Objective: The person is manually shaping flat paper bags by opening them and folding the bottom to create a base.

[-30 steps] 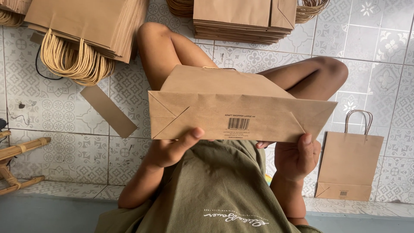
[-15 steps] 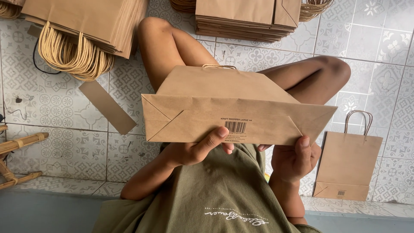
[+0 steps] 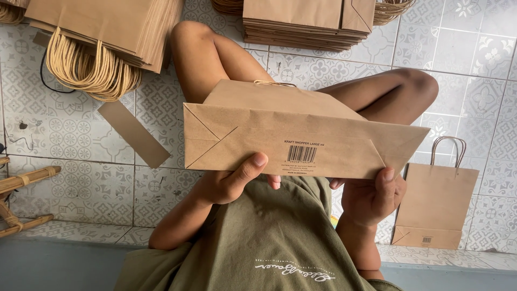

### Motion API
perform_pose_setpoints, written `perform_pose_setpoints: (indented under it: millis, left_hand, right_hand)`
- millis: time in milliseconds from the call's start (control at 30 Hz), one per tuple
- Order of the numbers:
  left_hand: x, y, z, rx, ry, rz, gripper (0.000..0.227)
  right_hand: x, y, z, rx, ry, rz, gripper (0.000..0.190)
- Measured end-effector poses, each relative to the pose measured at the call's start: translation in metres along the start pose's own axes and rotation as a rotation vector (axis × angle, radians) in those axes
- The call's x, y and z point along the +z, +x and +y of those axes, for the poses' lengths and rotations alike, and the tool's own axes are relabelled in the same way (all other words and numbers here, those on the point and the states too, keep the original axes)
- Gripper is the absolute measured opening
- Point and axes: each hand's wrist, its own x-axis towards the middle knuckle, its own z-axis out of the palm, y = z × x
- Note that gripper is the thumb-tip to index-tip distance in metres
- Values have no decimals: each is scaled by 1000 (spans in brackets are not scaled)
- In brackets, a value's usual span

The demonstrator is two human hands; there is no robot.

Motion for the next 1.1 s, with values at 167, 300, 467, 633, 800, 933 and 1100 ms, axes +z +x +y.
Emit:
perform_pose_setpoints:
  millis: [167,300,467,633,800,933,1100]
  left_hand:
    - [2,2,1,25,83,-4,44]
    - [7,3,-5,63,58,8,44]
    - [22,-3,-25,105,115,34,42]
    - [10,3,-12,133,240,39,43]
    - [25,4,-15,8,34,17,42]
    - [7,-4,-35,-16,-46,-23,43]
    - [-4,-7,-40,73,-137,22,42]
  right_hand:
    - [24,10,-7,-7,-5,8,46]
    - [24,-1,3,8,40,45,24]
    - [75,-2,-1,37,-66,-135,16]
    - [85,-3,-3,100,-70,-286,9]
    - [109,4,-15,245,-98,-438,23]
    - [111,11,-22,243,-77,-500,39]
    - [70,11,-9,215,-123,-500,57]
